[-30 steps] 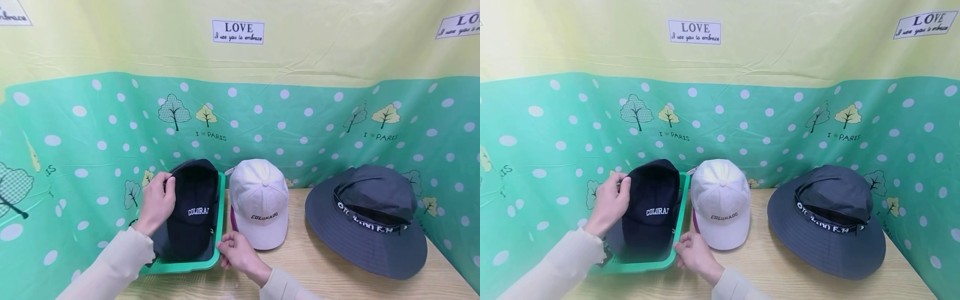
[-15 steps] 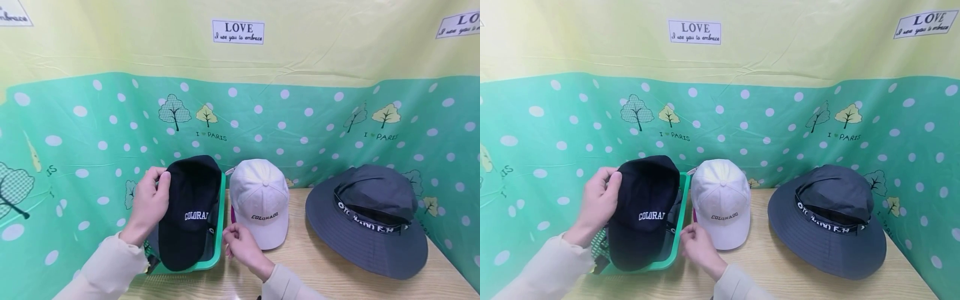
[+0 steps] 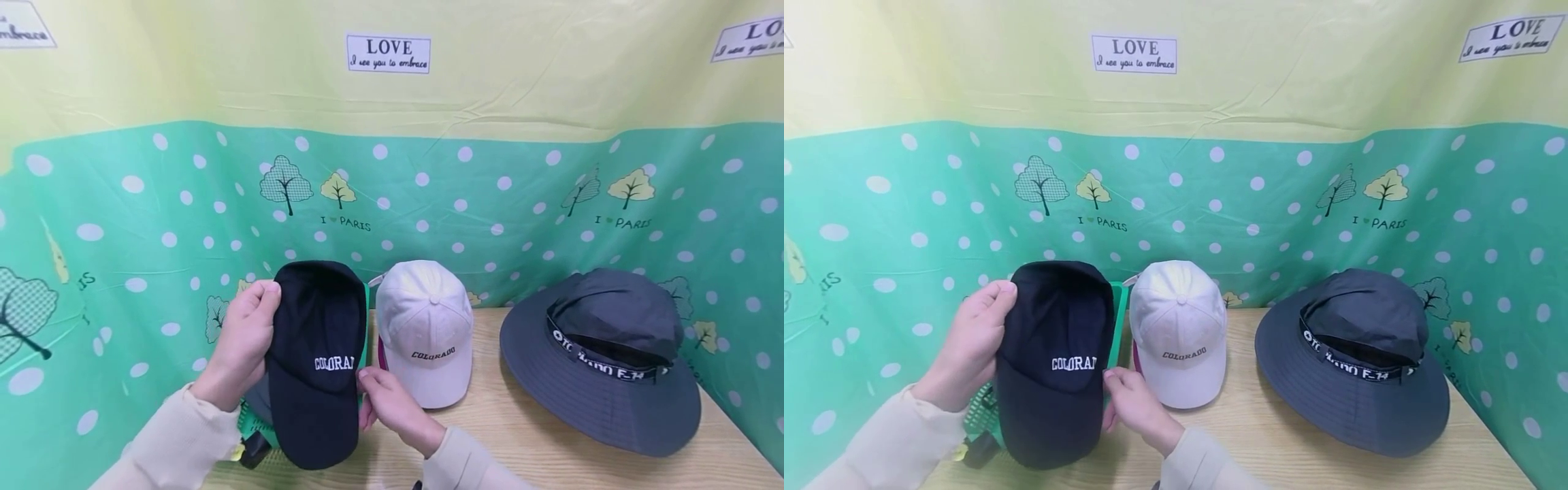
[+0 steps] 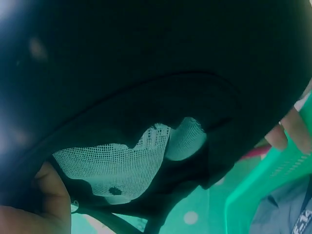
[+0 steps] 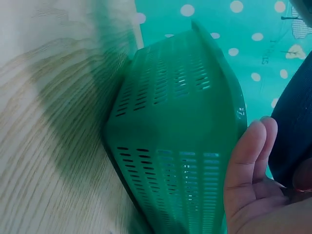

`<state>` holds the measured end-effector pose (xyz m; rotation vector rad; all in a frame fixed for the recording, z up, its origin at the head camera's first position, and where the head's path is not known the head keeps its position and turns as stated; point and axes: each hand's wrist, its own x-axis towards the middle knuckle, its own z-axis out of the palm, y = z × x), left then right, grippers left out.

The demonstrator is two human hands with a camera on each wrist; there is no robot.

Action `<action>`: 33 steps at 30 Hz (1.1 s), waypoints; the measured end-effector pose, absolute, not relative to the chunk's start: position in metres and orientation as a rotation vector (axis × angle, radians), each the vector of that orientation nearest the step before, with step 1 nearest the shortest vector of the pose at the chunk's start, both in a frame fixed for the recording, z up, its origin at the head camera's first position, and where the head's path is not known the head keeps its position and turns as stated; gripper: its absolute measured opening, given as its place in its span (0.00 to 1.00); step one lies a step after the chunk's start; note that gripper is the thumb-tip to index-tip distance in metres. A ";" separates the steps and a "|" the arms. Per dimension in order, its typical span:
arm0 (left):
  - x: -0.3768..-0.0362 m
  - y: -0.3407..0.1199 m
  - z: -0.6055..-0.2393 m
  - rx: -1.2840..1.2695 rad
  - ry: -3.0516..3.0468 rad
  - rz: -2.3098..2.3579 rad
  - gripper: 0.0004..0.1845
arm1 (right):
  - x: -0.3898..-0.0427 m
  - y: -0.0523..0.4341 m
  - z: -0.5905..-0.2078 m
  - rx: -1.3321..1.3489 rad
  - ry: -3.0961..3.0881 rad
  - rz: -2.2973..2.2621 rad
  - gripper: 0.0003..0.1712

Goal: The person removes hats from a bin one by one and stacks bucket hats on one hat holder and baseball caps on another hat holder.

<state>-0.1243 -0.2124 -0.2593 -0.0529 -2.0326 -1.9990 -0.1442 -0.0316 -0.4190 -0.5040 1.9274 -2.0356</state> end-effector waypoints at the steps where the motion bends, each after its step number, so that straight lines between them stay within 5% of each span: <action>1: -0.124 -0.211 -0.259 -0.058 -2.039 -1.996 0.14 | -0.144 -0.032 -0.419 -0.487 1.881 -2.046 0.19; 12: -0.130 -0.224 -0.268 0.150 -2.101 -1.886 0.17 | -0.142 -0.020 -0.418 -0.266 1.420 -2.349 0.10; 24: -0.132 -0.244 -0.309 0.360 -2.097 -2.131 0.22 | -0.141 -0.004 -0.390 -0.249 1.306 -2.583 0.14; 33: -0.111 -0.237 -0.330 0.035 -2.027 -2.322 0.21 | -0.147 0.003 -0.371 -0.310 1.454 -2.638 0.12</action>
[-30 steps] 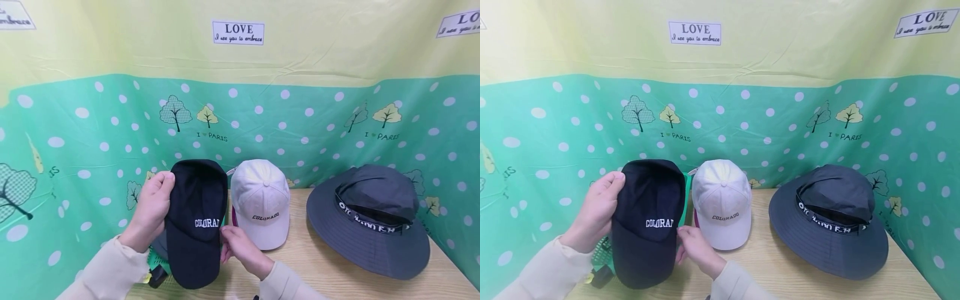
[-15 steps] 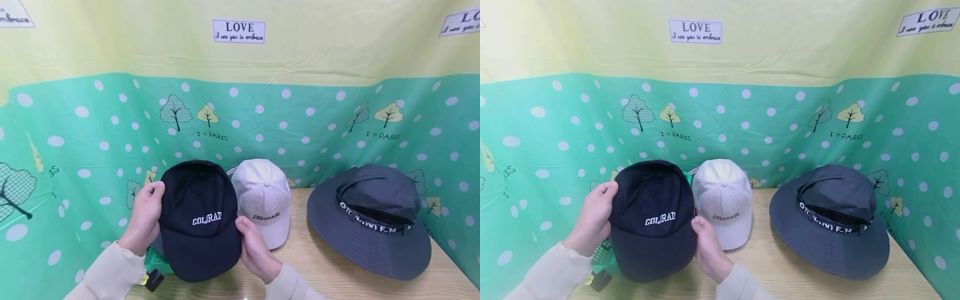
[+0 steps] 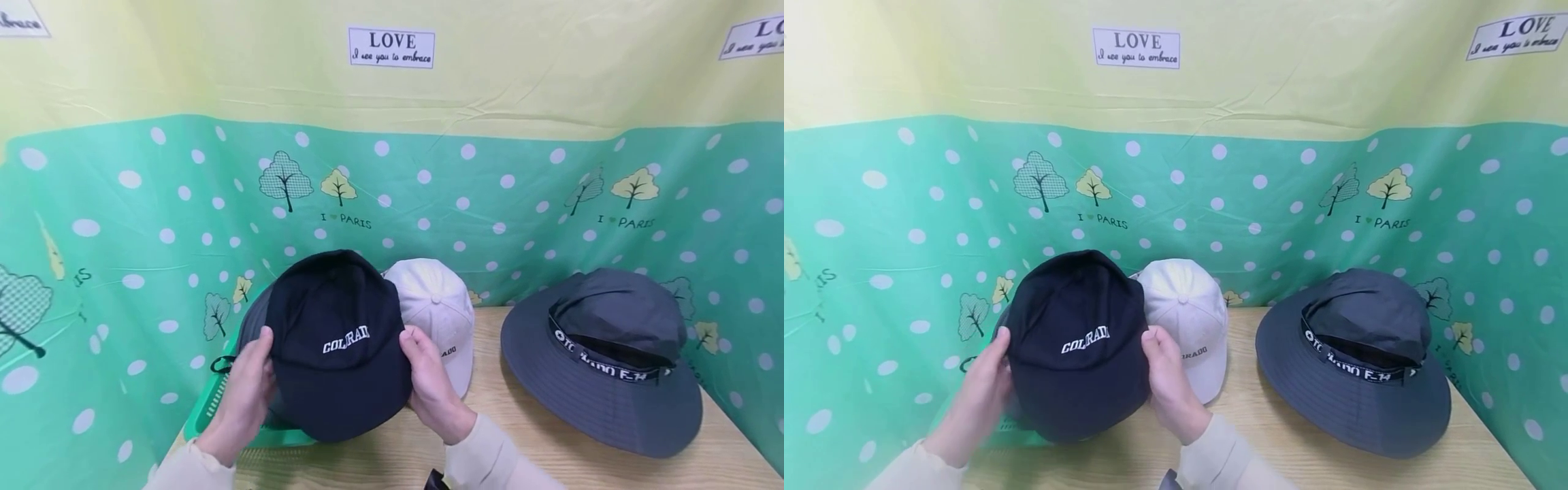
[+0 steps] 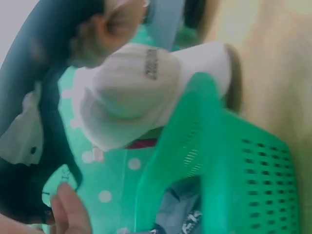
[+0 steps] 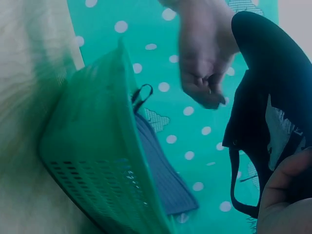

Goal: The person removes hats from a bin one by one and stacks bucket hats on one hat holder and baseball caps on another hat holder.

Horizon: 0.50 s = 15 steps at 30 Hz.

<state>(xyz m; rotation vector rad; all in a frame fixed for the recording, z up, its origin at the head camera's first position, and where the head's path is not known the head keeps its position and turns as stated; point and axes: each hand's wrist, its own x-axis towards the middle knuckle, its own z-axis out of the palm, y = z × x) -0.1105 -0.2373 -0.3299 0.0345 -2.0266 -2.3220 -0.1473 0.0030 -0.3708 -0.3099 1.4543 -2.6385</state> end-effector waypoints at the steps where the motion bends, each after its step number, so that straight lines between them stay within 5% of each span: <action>1: -0.108 -0.236 -0.331 0.006 -2.062 -2.304 0.20 | -0.148 0.004 -0.369 -0.304 1.464 -2.646 0.11; 9: -0.112 -0.230 -0.331 -0.273 -2.069 -2.214 0.31 | -0.151 0.018 -0.361 -0.401 1.468 -2.671 0.09; 15: -0.124 -0.220 -0.331 -0.418 -2.043 -2.161 0.28 | -0.159 0.039 -0.351 -0.598 1.616 -2.665 0.14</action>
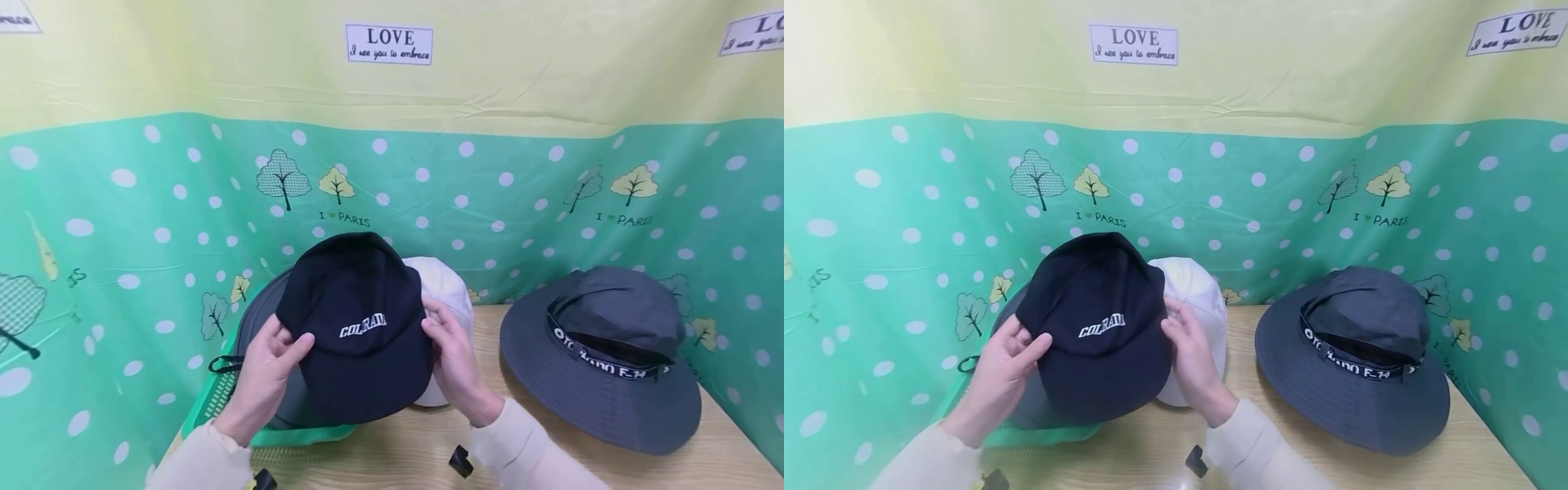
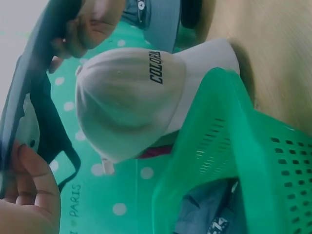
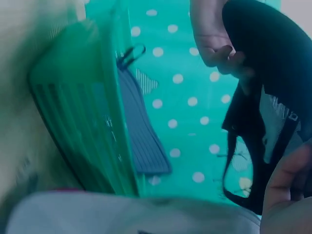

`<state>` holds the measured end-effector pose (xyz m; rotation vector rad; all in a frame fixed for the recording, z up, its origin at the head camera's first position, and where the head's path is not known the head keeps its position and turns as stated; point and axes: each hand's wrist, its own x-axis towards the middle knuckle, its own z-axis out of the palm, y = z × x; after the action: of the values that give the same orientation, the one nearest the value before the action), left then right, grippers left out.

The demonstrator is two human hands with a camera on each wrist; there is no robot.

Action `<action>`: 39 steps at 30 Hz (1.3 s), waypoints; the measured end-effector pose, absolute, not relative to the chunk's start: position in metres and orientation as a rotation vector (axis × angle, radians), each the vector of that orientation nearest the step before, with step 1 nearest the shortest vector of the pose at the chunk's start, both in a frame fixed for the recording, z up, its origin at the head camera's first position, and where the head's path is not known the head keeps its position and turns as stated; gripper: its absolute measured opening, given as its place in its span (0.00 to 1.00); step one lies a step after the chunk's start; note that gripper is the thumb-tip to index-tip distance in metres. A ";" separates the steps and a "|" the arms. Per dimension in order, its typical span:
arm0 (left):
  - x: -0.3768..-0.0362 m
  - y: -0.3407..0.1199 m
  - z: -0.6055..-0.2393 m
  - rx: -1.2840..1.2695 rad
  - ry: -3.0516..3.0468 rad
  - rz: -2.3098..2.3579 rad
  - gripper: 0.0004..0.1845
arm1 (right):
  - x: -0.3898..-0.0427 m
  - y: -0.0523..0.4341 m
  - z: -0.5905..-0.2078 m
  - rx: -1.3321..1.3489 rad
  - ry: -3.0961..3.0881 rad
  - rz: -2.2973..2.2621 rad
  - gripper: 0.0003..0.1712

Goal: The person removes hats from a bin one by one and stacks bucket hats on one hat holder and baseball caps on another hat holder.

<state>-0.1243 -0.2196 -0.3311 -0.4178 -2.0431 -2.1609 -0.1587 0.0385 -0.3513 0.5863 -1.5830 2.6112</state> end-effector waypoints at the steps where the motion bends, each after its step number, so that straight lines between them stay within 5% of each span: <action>1: -0.127 -0.216 -0.331 -0.450 -2.035 -2.152 0.27 | -0.161 0.042 -0.349 0.587 -1.594 2.585 0.16; 10: -0.156 -0.190 -0.318 -0.661 -1.976 -2.190 0.30 | -0.180 0.074 -0.330 0.608 -1.612 2.529 0.24; 20: -0.189 -0.167 -0.311 -0.678 -1.965 -2.457 0.36 | -0.200 0.096 -0.323 1.156 -0.908 3.111 0.36; 39: -0.241 -0.126 -0.324 -0.304 -1.924 -2.579 0.32 | -0.247 0.120 -0.319 0.391 -1.457 2.886 0.13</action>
<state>-0.2413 -0.1264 -0.3241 -0.3043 -1.9240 -2.5785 -0.2472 0.1204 -0.3187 0.3912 -1.4571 2.8856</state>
